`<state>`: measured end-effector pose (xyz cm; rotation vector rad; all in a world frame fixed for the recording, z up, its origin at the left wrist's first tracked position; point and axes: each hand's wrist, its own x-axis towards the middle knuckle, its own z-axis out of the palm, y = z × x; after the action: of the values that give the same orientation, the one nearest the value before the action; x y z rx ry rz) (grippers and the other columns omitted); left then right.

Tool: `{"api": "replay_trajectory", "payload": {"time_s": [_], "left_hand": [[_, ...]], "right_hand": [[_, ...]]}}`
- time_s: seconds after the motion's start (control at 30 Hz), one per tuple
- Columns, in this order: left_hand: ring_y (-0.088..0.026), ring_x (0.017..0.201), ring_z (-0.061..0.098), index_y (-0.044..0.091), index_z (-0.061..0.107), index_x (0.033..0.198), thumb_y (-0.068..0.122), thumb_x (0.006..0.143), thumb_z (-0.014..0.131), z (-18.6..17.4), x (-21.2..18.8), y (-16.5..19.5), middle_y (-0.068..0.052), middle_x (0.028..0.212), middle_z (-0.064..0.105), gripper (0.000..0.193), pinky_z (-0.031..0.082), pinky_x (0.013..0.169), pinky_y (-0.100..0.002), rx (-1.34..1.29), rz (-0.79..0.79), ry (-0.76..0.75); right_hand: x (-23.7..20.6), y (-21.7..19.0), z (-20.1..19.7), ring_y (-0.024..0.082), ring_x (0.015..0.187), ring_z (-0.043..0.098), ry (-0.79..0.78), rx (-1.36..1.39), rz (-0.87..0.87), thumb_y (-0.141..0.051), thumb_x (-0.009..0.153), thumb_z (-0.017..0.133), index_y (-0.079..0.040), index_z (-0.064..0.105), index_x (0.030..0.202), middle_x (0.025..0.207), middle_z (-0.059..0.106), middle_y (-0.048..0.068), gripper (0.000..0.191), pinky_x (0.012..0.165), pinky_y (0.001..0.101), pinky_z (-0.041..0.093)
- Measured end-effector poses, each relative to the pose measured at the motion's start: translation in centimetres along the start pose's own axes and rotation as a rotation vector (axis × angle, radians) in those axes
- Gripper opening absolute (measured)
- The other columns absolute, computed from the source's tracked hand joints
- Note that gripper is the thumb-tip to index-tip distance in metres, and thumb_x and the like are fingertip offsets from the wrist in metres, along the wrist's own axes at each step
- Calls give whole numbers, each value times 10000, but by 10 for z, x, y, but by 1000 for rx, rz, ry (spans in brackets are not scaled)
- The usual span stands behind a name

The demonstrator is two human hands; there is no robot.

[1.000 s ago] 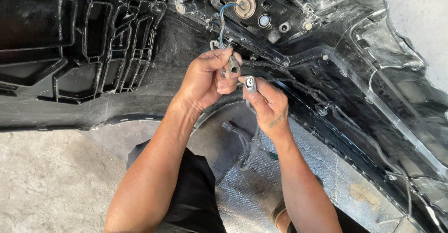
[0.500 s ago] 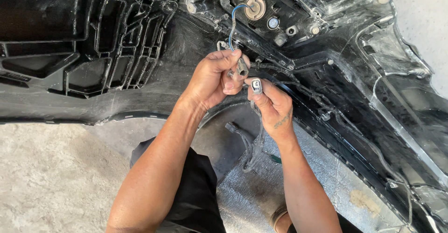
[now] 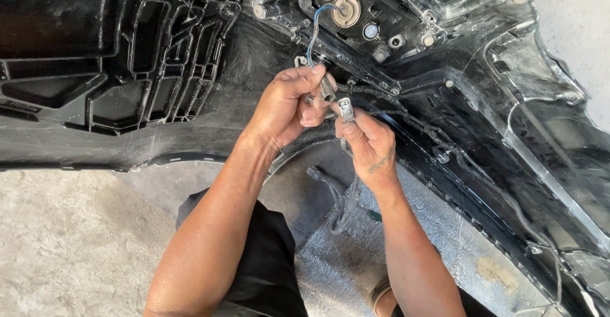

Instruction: The person connects two electrical connectors on the underside of a car door panel, then routes and secures the wiring along the door's interior frame. The hands manipulate the connectors and wires by hand without visible tools.

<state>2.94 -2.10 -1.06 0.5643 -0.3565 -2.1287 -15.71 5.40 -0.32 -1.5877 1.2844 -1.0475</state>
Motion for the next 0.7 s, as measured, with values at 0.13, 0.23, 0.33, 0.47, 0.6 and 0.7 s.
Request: {"api": "replay_trajectory", "payload": {"time_s": [0.13, 0.23, 0.33, 0.47, 0.6, 0.7], "left_hand": [[-88, 455, 380, -64, 676, 929, 206, 1053, 603, 3, 1, 0, -60, 615, 555, 306, 279, 417, -256, 146, 49, 44], [-92, 455, 377, -50, 679, 909, 207, 1037, 607, 5, 2, -1, -100, 652, 635, 296, 278, 422, -264, 220, 83, 50], [-75, 475, 368, -32, 706, 901, 203, 1049, 626, 8, 5, -4, -41, 628, 570, 289, 272, 441, -255, 290, 131, 40], [-50, 511, 376, 10, 710, 869, 213, 1059, 613, 9, 6, -5, -2, 636, 564, 295, 264, 457, -236, 477, 205, 63], [-38, 535, 390, 32, 687, 836, 206, 1062, 613, 11, 6, -7, 29, 634, 545, 294, 289, 477, -235, 601, 258, 89], [-36, 543, 386, 43, 658, 805, 205, 1057, 617, 11, 5, -7, 43, 623, 526, 302, 295, 483, -240, 682, 282, 113]], "right_hand": [[1, -1, 1, 66, 709, 509, 9, -41, -19, -315, 1111, 544, -9, 681, 1292, 825, 617, -12, 382, 633, 235, 430], [2, -1, 0, 70, 692, 503, 9, -24, 9, -312, 1098, 562, -6, 677, 1289, 811, 612, -6, 378, 615, 239, 428], [2, 0, -2, 70, 690, 509, 13, -26, 15, -318, 1092, 571, -8, 673, 1291, 813, 613, -6, 382, 613, 238, 434], [3, 2, -4, 65, 705, 505, 1, -9, 19, -335, 1095, 567, -9, 665, 1302, 828, 611, -9, 398, 629, 234, 435], [3, 4, -6, 60, 712, 503, -4, -4, 49, -343, 1093, 572, -15, 680, 1275, 823, 612, -14, 391, 629, 230, 433], [3, 6, -5, 51, 688, 496, 7, -25, 77, -335, 1082, 582, -19, 697, 1248, 798, 616, -22, 376, 609, 226, 429]]}}
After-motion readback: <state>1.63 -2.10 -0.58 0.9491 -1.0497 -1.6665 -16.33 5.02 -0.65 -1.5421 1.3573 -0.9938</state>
